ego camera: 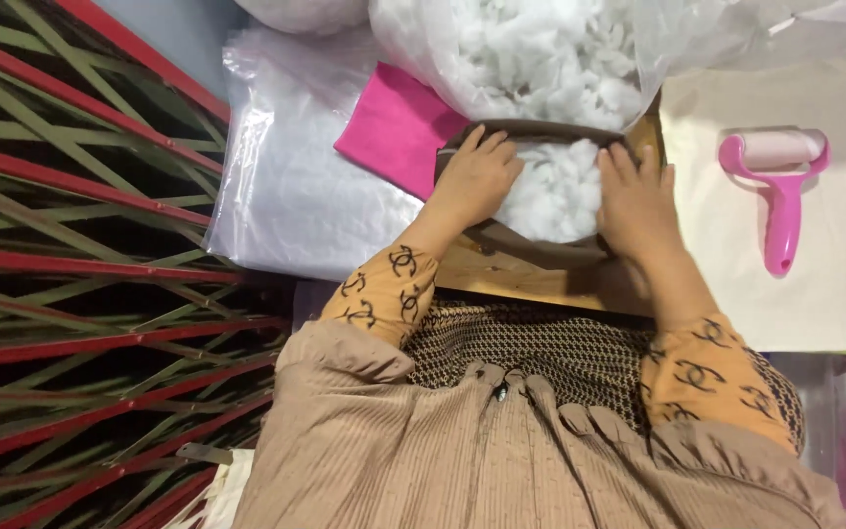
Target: Stuffing a brown pillow cover with white fiberfill material by hand.
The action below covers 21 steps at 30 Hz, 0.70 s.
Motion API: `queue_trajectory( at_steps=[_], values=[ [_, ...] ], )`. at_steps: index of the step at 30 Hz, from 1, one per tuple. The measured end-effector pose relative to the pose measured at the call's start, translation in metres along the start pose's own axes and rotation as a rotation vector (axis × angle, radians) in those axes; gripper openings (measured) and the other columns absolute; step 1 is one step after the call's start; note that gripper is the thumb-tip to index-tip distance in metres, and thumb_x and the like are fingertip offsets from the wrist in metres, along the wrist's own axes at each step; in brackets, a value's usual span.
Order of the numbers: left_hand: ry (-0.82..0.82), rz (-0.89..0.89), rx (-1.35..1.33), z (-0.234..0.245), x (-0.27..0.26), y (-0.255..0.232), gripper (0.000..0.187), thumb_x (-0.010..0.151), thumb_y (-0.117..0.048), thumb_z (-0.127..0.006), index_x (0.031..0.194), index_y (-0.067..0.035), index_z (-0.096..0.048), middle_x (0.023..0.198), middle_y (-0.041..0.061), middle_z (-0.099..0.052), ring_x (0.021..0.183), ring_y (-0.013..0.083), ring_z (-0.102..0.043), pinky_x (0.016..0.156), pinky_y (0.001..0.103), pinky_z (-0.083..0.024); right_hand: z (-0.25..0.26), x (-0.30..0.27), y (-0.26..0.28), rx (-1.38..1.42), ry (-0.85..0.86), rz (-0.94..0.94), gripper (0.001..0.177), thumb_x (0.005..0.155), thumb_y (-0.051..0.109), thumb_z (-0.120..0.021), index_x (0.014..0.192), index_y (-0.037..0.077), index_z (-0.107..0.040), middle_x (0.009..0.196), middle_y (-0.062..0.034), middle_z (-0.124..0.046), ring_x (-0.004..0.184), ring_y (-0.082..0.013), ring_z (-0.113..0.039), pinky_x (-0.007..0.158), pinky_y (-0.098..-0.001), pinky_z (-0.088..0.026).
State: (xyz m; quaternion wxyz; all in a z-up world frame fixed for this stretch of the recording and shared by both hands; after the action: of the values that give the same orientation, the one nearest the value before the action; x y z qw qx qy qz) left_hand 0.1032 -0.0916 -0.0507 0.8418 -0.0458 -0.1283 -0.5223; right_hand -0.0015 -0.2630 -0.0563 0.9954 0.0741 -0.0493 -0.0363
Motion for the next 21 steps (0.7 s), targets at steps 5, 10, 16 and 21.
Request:
queue_trajectory(
  at_steps=[5, 10, 16, 21],
  values=[
    [-0.530, -0.043, 0.011, 0.090, 0.001, -0.033, 0.021, 0.084, -0.019, -0.065, 0.104, -0.013, -0.065, 0.108, 0.007, -0.060, 0.117, 0.0307, -0.058, 0.102, 0.050, -0.045, 0.071, -0.015, 0.054, 0.244, -0.189, 0.017, 0.059, 0.098, 0.015, -0.057, 0.154, -0.004, -0.050, 0.157, -0.0294, -0.043, 0.143, -0.0583, -0.033, 0.111, -0.0733, -0.028],
    [-0.181, 0.055, 0.101, 0.050, 0.001, -0.029, 0.050, 0.099, -0.025, -0.059, 0.148, -0.014, -0.055, 0.161, 0.008, -0.040, 0.152, 0.0344, -0.027, 0.122, 0.060, -0.025, 0.023, -0.012, 0.090, -0.029, -0.288, 0.111, 0.071, 0.095, 0.031, -0.069, 0.155, -0.003, -0.051, 0.156, -0.0327, -0.047, 0.143, -0.0614, -0.034, 0.110, -0.0779, -0.022],
    [0.320, 0.208, -0.029, 0.030, 0.000, 0.005, 0.053, 0.103, -0.039, -0.052, 0.151, -0.017, -0.052, 0.167, 0.006, -0.031, 0.157, 0.0341, -0.017, 0.125, 0.065, -0.012, 0.003, 0.000, 0.061, -0.001, 0.054, 0.069, 0.072, 0.100, 0.040, -0.053, 0.162, 0.007, -0.037, 0.167, -0.0244, -0.031, 0.152, -0.0551, -0.021, 0.118, -0.0746, -0.014],
    [-0.176, 0.924, -0.673, 0.076, -0.044, 0.092, 0.042, 0.098, -0.033, -0.051, 0.132, -0.010, -0.058, 0.132, 0.013, -0.062, 0.127, 0.0303, -0.056, 0.101, 0.049, -0.047, 0.132, -0.024, 0.013, 0.621, -0.151, -0.261, 0.038, 0.103, 0.013, -0.050, 0.139, 0.010, -0.064, 0.139, -0.0163, -0.061, 0.125, -0.0337, -0.056, 0.102, -0.0508, -0.041]
  ],
)
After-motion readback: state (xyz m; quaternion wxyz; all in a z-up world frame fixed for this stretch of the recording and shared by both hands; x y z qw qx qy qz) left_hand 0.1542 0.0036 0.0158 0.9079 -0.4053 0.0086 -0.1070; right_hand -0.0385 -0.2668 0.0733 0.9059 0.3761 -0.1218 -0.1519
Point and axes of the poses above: each hand's wrist, its own x-axis towards the middle knuckle, its own z-axis out of the back of the hand, y = z × x, the point moved 8 cm from there along x, towards the middle knuckle
